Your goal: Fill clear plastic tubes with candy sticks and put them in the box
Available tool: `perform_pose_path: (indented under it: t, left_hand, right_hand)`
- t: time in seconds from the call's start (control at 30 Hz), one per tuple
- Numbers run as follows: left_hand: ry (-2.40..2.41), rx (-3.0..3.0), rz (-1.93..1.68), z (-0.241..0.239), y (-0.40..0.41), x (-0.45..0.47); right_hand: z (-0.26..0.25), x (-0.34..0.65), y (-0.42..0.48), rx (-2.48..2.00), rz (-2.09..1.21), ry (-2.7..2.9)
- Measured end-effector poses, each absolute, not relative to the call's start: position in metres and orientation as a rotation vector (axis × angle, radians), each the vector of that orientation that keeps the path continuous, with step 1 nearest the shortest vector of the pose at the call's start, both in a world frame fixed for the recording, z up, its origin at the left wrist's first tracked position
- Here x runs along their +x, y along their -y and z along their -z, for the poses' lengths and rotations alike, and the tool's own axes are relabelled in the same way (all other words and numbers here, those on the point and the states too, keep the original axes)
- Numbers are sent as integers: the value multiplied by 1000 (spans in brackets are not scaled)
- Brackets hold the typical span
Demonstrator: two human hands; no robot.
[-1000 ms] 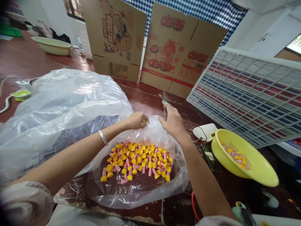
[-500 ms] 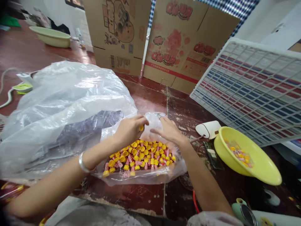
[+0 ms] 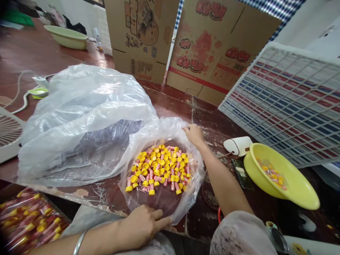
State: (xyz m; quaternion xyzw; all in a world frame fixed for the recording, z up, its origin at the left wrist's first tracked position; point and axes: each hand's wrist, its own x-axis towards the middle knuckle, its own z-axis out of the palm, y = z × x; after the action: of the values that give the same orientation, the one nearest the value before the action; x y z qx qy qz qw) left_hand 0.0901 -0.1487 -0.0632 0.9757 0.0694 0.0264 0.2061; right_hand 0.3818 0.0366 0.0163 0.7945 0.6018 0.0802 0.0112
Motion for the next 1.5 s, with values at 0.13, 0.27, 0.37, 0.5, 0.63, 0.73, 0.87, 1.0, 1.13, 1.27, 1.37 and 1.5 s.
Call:
perform_pose_path:
  t: [0.13, 0.27, 0.37, 0.5, 0.63, 0.73, 0.87, 1.0, 1.13, 1.27, 1.37, 1.5]
  left_hand:
    - [-209, 2748, -35, 70, 151, 86]
    - [-277, 2644, -5, 59, 151, 82]
    - [-465, 2438, -98, 42, 149, 62]
    - [-791, 2102, -530, 30, 135, 11]
    - [-1369, 2130, -695, 35, 99, -48]
    - [-1822, 2245, -466, 36, 62, -71]
    - [-1964, 2303, -134, 27, 17, -58]
    - [-1891, 2315, -59, 30, -3, -41]
    - [-1888, 2249, -207, 40, 3, -52]
    - [-1568, 1831, -702, 33, 34, -70]
    - [-1262, 1360, -771, 25, 63, -65]
    - [-994, 1090, -760, 20, 88, -42]
  right_hand:
    - [-1, 380, -47, 2606, -170, -1769]
    - [8, 376, -38, 2601, -67, -1804]
    - [-13, 378, -17, 2558, -102, -1960]
    - [-36, 373, 34, 2585, -503, -2184]
    - [-12, 345, 91, 2287, -269, -2563]
    - [18, 314, 113, 2077, -282, -2650]
    - [37, 286, 115, 1987, -365, -2546]
    - [38, 279, 114, 2106, -322, -2395]
    - [39, 285, 116, 2182, -305, -2338]
    - [29, 289, 120, 2357, -259, -2443]
    - [12, 276, 125, 2624, 286, -2767]
    - [-12, 238, 135, 2586, 1286, -2923]
